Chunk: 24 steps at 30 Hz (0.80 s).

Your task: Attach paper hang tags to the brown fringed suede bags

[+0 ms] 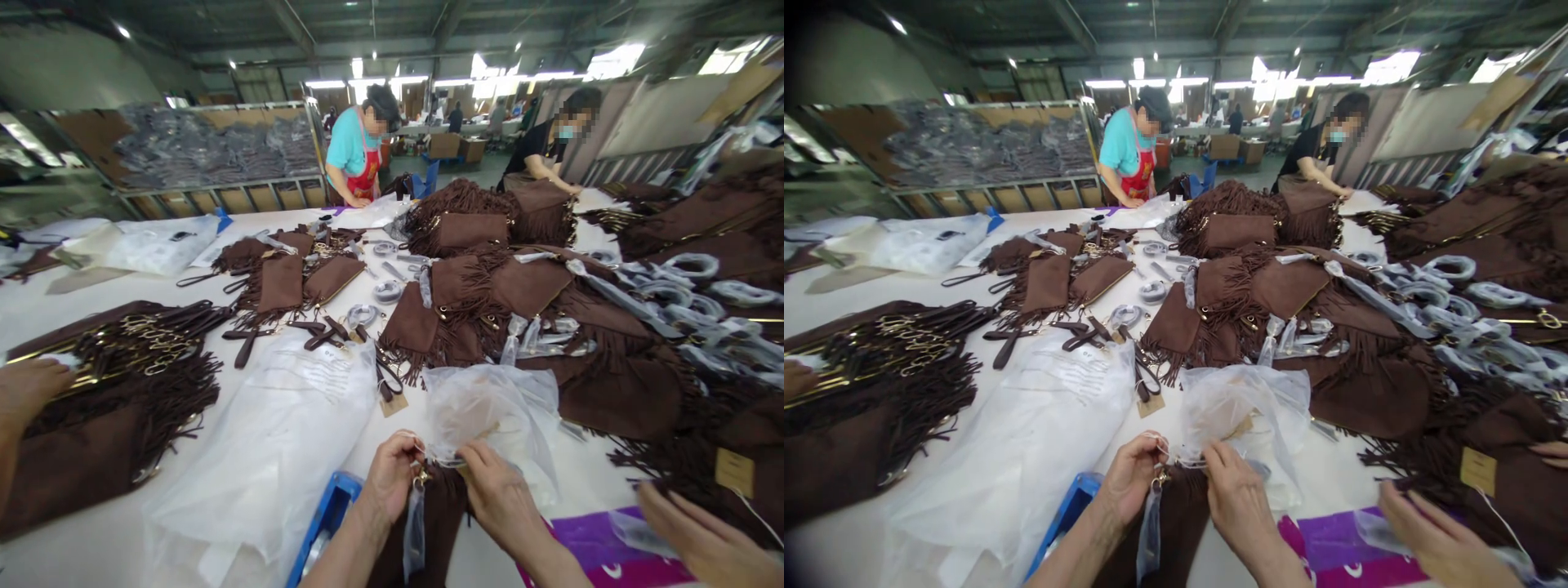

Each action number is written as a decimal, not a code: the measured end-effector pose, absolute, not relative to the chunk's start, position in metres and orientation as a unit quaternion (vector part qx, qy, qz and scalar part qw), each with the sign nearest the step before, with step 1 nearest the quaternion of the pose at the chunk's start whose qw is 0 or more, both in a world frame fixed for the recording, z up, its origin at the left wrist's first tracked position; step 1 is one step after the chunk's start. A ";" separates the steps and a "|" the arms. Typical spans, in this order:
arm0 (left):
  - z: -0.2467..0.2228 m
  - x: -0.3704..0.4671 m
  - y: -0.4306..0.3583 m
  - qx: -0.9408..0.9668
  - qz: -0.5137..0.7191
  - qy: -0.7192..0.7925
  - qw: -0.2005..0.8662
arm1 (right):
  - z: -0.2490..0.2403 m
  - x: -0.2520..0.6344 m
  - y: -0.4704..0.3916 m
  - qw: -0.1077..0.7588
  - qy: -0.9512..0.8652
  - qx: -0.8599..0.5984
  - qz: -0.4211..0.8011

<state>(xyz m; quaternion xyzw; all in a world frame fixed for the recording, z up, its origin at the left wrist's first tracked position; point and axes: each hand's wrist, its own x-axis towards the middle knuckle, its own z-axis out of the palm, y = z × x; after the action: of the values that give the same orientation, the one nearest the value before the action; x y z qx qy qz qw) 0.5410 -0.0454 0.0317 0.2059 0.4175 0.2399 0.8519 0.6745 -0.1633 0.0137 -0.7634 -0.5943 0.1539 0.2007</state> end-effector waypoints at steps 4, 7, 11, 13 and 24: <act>0.028 0.538 -0.043 0.180 0.239 0.404 0.864 | 0.015 0.675 -0.164 0.121 -0.599 -0.786 0.093; 0.025 0.536 -0.044 0.167 0.243 0.399 0.868 | 0.026 0.678 -0.164 0.159 -0.575 -0.797 0.090; 0.024 0.535 -0.047 0.157 0.255 0.397 0.868 | 0.044 0.681 -0.162 0.327 -0.419 -0.765 0.363; 0.026 0.534 -0.049 0.154 0.263 0.397 0.866 | 0.048 0.676 -0.159 0.437 -0.265 -0.665 0.544; 0.050 0.511 -0.065 0.358 0.280 0.363 0.813 | 0.025 0.631 -0.148 0.627 0.043 -0.522 0.576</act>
<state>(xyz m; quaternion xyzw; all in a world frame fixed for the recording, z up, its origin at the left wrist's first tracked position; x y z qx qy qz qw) 0.5109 -0.0653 0.0498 0.3583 0.3629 0.2798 0.8134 0.6306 -0.1483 0.0249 -0.5221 0.0428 0.5762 0.6273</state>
